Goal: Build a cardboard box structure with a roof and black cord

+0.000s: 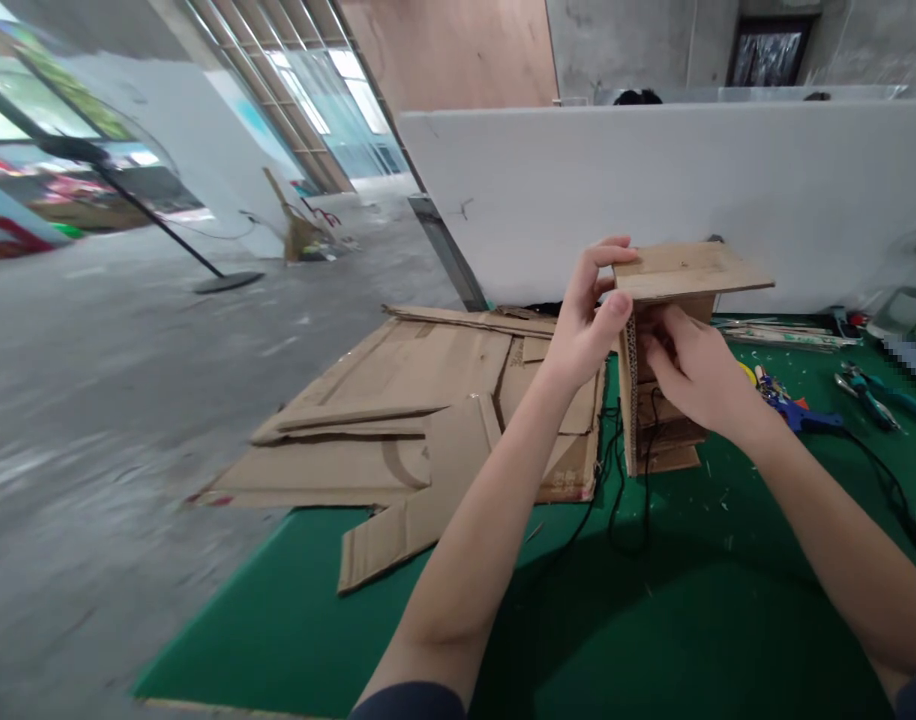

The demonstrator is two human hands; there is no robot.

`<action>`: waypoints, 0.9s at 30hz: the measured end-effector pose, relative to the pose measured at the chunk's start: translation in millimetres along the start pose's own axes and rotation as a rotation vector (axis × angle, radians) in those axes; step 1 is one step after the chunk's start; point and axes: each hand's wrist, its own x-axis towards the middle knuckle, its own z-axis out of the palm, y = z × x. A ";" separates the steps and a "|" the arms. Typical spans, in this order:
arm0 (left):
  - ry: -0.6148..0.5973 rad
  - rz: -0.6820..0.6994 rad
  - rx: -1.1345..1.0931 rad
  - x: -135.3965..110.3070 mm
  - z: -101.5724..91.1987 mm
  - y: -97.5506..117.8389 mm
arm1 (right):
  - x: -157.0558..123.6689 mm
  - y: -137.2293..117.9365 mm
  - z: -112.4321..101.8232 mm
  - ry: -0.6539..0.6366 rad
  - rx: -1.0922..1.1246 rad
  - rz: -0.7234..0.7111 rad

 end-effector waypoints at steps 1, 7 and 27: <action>-0.006 -0.003 0.008 0.0 0.7 -1.3 | 2.5 1.2 4.6 0.051 0.060 -0.019; 0.004 0.025 -0.069 1.9 3.1 -8.0 | 12.8 4.1 21.6 0.257 0.165 0.021; 0.025 0.033 -0.030 3.0 5.0 -12.5 | 15.1 3.9 15.6 0.234 0.187 -0.013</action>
